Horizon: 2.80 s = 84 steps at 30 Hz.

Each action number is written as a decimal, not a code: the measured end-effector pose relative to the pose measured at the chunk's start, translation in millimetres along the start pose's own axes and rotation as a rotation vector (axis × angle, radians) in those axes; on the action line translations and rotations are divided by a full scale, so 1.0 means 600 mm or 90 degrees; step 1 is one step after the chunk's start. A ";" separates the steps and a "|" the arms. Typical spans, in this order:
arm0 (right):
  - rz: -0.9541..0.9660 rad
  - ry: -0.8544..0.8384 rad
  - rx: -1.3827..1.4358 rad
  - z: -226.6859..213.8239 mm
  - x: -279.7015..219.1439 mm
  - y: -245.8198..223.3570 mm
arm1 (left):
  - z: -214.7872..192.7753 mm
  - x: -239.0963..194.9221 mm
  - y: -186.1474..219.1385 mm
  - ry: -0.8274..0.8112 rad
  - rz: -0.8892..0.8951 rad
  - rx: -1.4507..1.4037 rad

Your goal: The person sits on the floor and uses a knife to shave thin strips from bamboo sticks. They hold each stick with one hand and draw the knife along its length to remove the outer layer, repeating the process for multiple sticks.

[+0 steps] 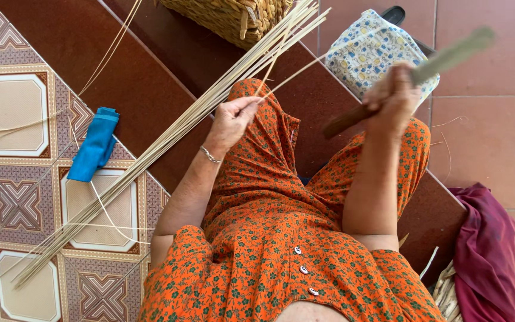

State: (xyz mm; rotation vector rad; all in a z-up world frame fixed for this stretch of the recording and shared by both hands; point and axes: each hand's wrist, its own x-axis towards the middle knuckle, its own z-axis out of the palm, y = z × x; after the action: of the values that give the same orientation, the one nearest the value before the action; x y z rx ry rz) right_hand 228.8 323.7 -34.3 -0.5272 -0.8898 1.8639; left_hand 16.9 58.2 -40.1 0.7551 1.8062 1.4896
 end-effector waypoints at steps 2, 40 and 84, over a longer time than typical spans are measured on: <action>-0.032 0.087 0.103 -0.041 0.025 -0.035 | -0.025 -0.002 0.000 0.013 0.058 -0.003; -0.191 0.032 -0.196 -0.017 -0.006 -0.092 | -0.015 -0.003 0.022 -0.009 -0.005 -0.072; -0.142 0.134 -0.202 -0.047 0.030 -0.006 | -0.062 -0.020 0.013 0.031 0.005 0.209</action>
State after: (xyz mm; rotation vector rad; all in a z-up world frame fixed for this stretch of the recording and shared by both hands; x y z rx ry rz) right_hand 242.4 350.6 -49.1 -0.7708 -1.0613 1.4440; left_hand -5.3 28.2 -26.3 0.8879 2.1165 1.2389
